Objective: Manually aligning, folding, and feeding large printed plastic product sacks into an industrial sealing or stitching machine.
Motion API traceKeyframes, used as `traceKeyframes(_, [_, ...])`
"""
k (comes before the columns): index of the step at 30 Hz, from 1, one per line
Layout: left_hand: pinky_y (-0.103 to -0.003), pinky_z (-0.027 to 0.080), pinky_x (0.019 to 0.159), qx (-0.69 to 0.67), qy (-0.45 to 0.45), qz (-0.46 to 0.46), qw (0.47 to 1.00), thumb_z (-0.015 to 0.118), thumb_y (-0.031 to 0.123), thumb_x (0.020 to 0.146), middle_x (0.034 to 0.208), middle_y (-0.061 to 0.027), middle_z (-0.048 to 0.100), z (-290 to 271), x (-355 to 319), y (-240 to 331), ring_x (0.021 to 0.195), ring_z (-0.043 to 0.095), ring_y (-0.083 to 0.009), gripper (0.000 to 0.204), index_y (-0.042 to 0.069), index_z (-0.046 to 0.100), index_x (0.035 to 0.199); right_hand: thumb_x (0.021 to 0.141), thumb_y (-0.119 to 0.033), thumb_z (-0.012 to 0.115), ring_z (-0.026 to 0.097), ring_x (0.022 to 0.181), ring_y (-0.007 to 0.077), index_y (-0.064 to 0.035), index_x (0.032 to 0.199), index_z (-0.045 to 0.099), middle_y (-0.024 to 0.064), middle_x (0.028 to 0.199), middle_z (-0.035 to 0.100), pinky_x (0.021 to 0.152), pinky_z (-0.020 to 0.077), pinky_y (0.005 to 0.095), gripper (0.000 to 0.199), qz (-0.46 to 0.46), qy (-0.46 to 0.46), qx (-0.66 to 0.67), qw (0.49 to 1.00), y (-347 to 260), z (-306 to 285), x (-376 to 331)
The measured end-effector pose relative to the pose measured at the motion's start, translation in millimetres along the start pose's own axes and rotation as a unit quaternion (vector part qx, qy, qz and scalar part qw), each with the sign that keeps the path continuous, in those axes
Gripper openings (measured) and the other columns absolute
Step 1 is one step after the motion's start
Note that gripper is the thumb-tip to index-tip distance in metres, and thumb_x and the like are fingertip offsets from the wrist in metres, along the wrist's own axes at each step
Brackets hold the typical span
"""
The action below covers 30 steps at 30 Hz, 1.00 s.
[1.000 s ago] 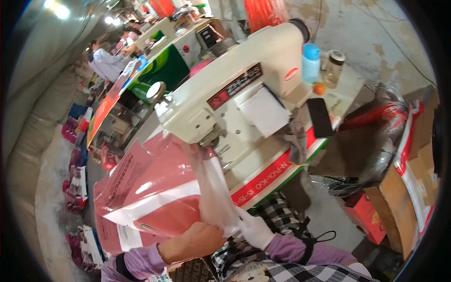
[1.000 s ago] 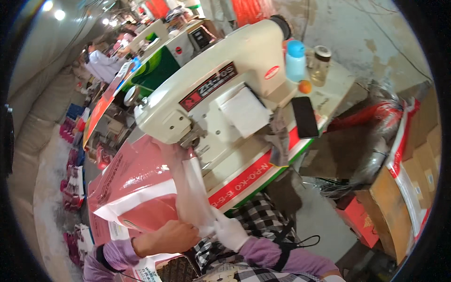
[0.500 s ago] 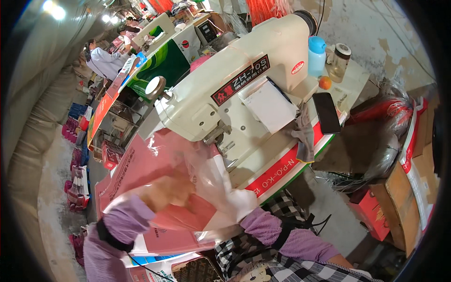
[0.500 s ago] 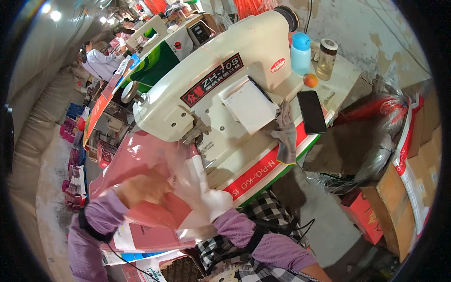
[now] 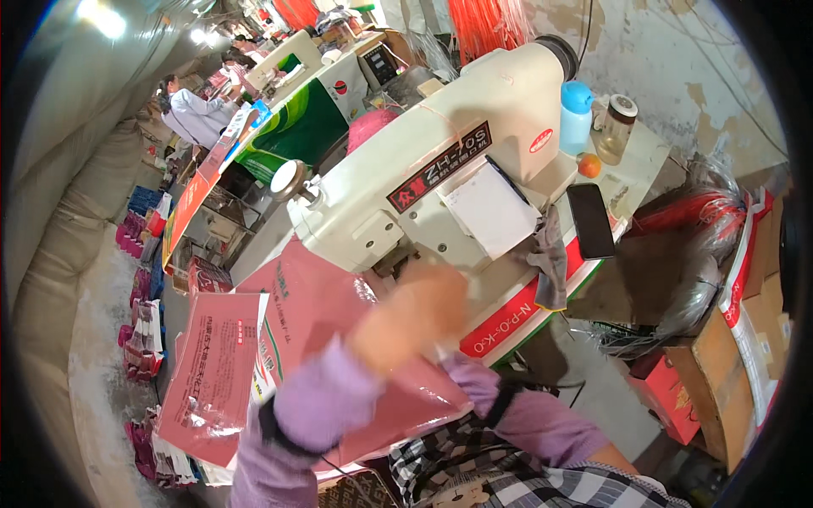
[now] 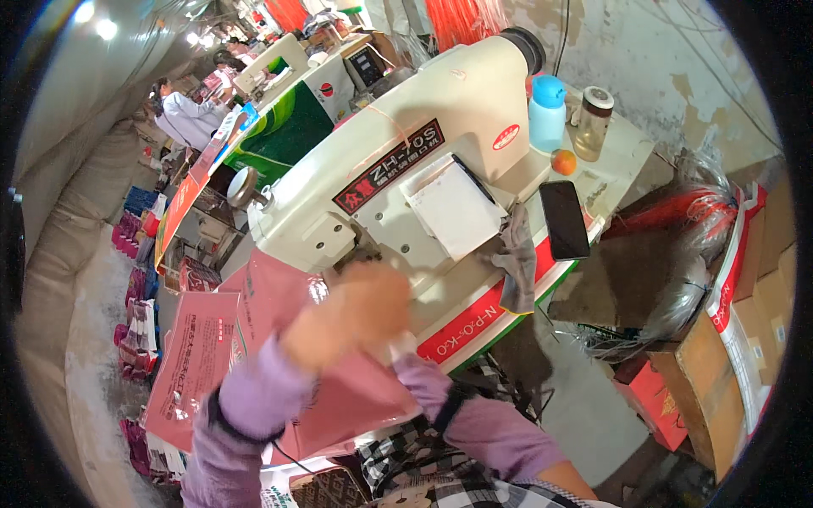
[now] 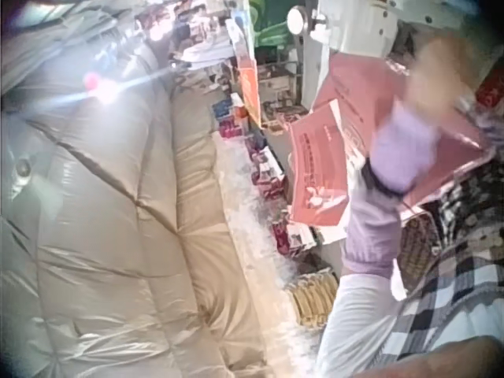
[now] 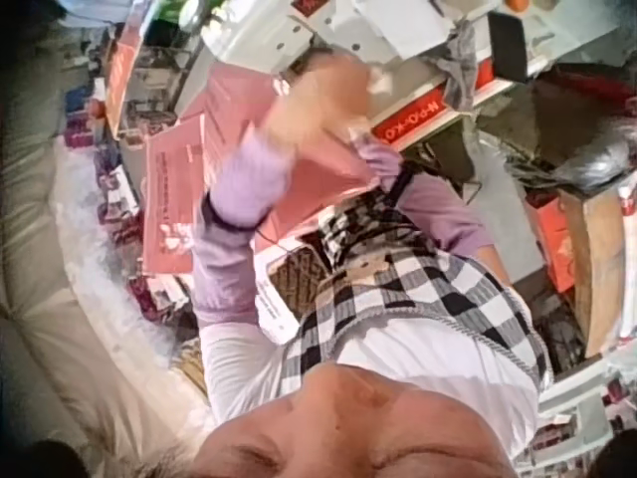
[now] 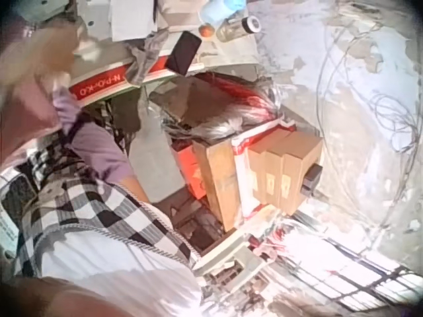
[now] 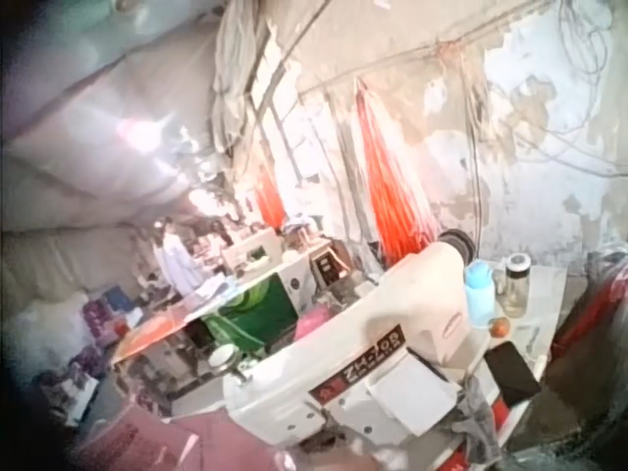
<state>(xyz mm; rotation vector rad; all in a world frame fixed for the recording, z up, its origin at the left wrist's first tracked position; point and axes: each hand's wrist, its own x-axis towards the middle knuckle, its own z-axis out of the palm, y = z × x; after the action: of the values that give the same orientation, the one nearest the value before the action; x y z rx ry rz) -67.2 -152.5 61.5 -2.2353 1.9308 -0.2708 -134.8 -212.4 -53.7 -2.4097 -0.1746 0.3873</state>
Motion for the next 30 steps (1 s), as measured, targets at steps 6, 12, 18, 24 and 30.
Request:
traceKeyframes(6, [-0.035,0.051,0.082,-0.360,-0.319,-0.188,0.856,0.050,0.017,0.089,0.106,-0.0106,0.069,-1.0,-118.8,46.2,0.095,0.063,-0.0177,0.029,0.007,0.070,0.107,0.089,-0.019,0.048,0.065,0.088,0.0398,-0.0045,0.140,0.039,0.0247,0.098,0.066,0.076,0.0508,0.0451,0.054,-0.003,-0.060,0.255,0.965,48.5,0.5,-83.0])
traceKeyframes(12, [-0.041,0.051,0.062,-0.378,-0.143,-0.474,0.782,0.072,0.028,0.080,0.078,-0.0125,0.067,-16.6,-126.9,93.7,0.066,0.063,-0.0323,0.039,0.003,0.064,0.109,0.087,-0.015,0.049,0.062,0.097,0.0401,-0.0020,0.132,0.047,0.0267,0.103,0.063,0.085,0.0486,0.0440,0.047,-0.027,-0.084,0.381,0.920,37.7,-11.8,-93.1])
traceKeyframes(18, [-0.036,0.050,0.068,-0.399,-0.433,-0.299,0.751,0.052,0.007,0.087,0.081,-0.0082,0.064,0.6,-134.8,97.0,0.071,0.062,-0.0288,0.020,0.004,0.065,0.102,0.087,-0.012,0.046,0.062,0.096,0.0386,-0.0013,0.133,0.047,0.0260,0.106,0.062,0.086,0.0486,0.0420,0.047,-0.084,-0.004,0.347,0.934,38.2,-5.3,-103.1])
traceKeyframes(24, [-0.031,0.046,0.056,-0.712,-0.103,-0.289,0.632,0.057,0.013,0.090,0.075,0.0009,0.056,-33.0,-112.2,86.9,0.060,0.055,-0.0156,0.009,0.004,0.058,0.088,0.086,-0.010,0.043,0.064,0.092,0.0336,0.0004,0.132,0.047,0.0228,0.103,0.064,0.083,0.0495,0.0382,0.048,-0.094,-0.074,0.438,0.891,33.2,-27.7,-102.1])
traceKeyframes(30, [-0.017,0.032,0.040,-0.789,-0.091,-0.510,0.329,0.066,0.016,0.089,0.082,0.0000,0.059,-75.2,-73.5,100.6,0.054,0.047,-0.0025,0.015,0.010,0.053,0.093,0.083,-0.008,0.047,0.064,0.088,0.0204,0.0009,0.128,0.050,0.0165,0.100,0.065,0.080,0.0510,0.0337,0.046,-0.039,-0.105,0.397,0.911,43.5,-23.2,-96.8])
